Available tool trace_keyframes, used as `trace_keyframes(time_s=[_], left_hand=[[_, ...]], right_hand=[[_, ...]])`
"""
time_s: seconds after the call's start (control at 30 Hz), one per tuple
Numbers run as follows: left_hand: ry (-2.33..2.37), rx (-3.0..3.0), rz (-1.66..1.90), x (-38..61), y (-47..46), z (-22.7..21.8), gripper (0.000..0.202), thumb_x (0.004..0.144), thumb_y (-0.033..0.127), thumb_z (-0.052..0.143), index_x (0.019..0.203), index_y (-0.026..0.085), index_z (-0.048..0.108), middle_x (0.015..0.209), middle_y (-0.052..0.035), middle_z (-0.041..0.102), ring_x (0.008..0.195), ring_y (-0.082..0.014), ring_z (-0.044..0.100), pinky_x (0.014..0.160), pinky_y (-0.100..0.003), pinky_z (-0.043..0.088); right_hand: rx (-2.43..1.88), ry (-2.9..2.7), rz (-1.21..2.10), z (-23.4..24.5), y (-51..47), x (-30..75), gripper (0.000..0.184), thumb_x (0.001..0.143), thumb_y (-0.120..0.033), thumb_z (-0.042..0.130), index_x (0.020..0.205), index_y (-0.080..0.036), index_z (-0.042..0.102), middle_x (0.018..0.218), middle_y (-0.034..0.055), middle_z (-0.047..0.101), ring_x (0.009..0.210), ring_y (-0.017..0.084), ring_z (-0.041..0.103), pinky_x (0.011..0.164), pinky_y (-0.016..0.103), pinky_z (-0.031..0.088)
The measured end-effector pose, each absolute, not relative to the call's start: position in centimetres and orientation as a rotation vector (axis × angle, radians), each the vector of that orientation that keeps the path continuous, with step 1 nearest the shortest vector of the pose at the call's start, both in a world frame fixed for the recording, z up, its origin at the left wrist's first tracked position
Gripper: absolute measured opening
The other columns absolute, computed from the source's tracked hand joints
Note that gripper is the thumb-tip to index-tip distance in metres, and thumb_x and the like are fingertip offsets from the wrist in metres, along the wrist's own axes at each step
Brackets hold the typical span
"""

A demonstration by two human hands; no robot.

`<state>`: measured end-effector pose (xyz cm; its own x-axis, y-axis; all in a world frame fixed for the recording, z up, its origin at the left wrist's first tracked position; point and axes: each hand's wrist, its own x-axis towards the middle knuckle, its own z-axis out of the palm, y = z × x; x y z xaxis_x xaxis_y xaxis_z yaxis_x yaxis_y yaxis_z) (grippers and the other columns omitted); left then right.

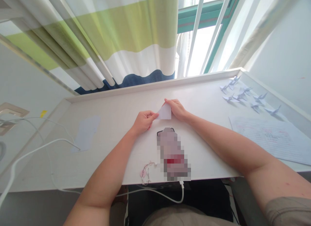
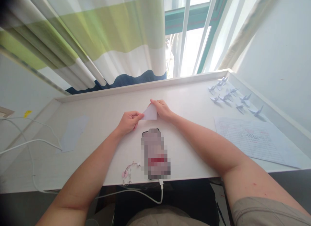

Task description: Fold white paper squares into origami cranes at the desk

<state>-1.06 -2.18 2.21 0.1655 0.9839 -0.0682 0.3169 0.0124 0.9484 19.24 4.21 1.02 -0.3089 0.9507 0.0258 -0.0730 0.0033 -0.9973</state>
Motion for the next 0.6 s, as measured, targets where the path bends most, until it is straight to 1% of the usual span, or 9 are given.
trace_keyframes(time_s=[0.07, 0.17, 0.27, 0.33, 0.4, 0.43, 0.47, 0.53, 0.6], left_hand=[[1.325, 1.472, 0.876, -1.3, -2.1, 2.2, 0.054, 0.078, 0.072, 0.078, 0.078, 0.019, 0.069, 0.041, 0.0054, 0.05, 0.034, -0.0103, 0.04, 0.043, -0.026, 0.029], [1.32, 1.455, 0.868, -1.7, -2.0, 2.2, 0.057, 0.077, 0.075, 0.078, 0.077, 0.019, 0.068, 0.04, 0.0055, 0.048, 0.033, -0.0097, 0.038, 0.041, -0.026, 0.024], [1.297, 1.407, 0.913, -1.8, -2.0, 2.3, 0.062, 0.074, 0.08, 0.077, 0.079, 0.019, 0.067, 0.038, 0.0064, 0.047, 0.031, -0.0088, 0.035, 0.039, -0.026, 0.02], [1.258, 1.346, 0.986, -1.7, -1.9, 2.3, 0.063, 0.073, 0.082, 0.077, 0.08, 0.02, 0.065, 0.037, 0.0078, 0.045, 0.031, -0.0081, 0.034, 0.038, -0.025, 0.019], [1.232, 1.285, 1.066, -1.5, -1.7, 2.3, 0.064, 0.071, 0.082, 0.078, 0.082, 0.021, 0.063, 0.036, 0.0093, 0.042, 0.03, -0.0076, 0.032, 0.038, -0.024, 0.018], [1.233, 1.264, 1.096, -1.4, -1.7, 2.3, 0.065, 0.07, 0.083, 0.079, 0.083, 0.021, 0.063, 0.036, 0.0098, 0.041, 0.03, -0.0075, 0.031, 0.038, -0.024, 0.018], [1.243, 1.252, 1.115, -1.4, -1.7, 2.2, 0.065, 0.07, 0.083, 0.078, 0.084, 0.021, 0.064, 0.035, 0.0101, 0.041, 0.03, -0.0076, 0.031, 0.037, -0.024, 0.018], [1.277, 1.258, 1.112, -1.2, -1.7, 2.0, 0.066, 0.072, 0.084, 0.076, 0.087, 0.021, 0.067, 0.035, 0.0099, 0.04, 0.03, -0.0084, 0.03, 0.037, -0.025, 0.018], [1.342, 1.304, 1.074, -1.1, -1.7, 1.7, 0.066, 0.078, 0.084, 0.069, 0.091, 0.02, 0.07, 0.037, 0.0083, 0.043, 0.031, -0.0099, 0.034, 0.038, -0.026, 0.023]], right_hand=[[-0.988, -1.334, 1.459, 0.9, 4.5, 19.3, 0.06, 0.08, -0.076, 0.069, 0.065, -0.018, 0.065, 0.059, 0.0037, 0.06, 0.057, 0.016, 0.052, 0.056, 0.03, 0.043], [-0.97, -1.179, 1.466, 0.6, 5.2, 19.4, 0.053, 0.085, -0.07, 0.064, 0.066, -0.02, 0.064, 0.065, 0.0063, 0.065, 0.063, 0.018, 0.059, 0.062, 0.031, 0.048], [-0.912, -1.049, 1.473, 0.5, 5.9, 19.6, 0.05, 0.088, -0.067, 0.059, 0.068, -0.021, 0.062, 0.069, 0.0064, 0.067, 0.062, 0.018, 0.059, 0.063, 0.032, 0.05], [-0.872, -1.075, 1.524, 0.6, 6.0, 19.7, 0.054, 0.087, -0.072, 0.058, 0.073, -0.021, 0.065, 0.074, 0.0063, 0.069, 0.062, 0.017, 0.06, 0.062, 0.032, 0.05], [-0.834, -1.182, 1.584, 0.8, 5.6, 19.7, 0.062, 0.083, -0.081, 0.059, 0.076, -0.02, 0.068, 0.075, 0.0063, 0.071, 0.065, 0.018, 0.063, 0.063, 0.032, 0.051], [-0.805, -1.261, 1.593, 0.9, 5.3, 19.7, 0.064, 0.081, -0.084, 0.06, 0.076, -0.02, 0.069, 0.075, 0.0062, 0.071, 0.067, 0.018, 0.064, 0.065, 0.031, 0.052], [-0.773, -1.345, 1.584, 1.0, 5.0, 19.7, 0.064, 0.079, -0.083, 0.065, 0.077, -0.019, 0.071, 0.075, 0.0058, 0.071, 0.068, 0.018, 0.065, 0.067, 0.031, 0.052], [-0.74, -1.479, 1.525, 1.2, 4.5, 19.8, 0.055, 0.078, -0.074, 0.076, 0.075, -0.018, 0.073, 0.073, 0.0039, 0.07, 0.07, 0.017, 0.066, 0.071, 0.03, 0.052], [-0.756, -1.532, 1.467, 1.3, 4.1, 19.8, 0.049, 0.077, -0.067, 0.08, 0.074, -0.018, 0.075, 0.071, 0.0026, 0.069, 0.068, 0.016, 0.063, 0.069, 0.029, 0.052]])
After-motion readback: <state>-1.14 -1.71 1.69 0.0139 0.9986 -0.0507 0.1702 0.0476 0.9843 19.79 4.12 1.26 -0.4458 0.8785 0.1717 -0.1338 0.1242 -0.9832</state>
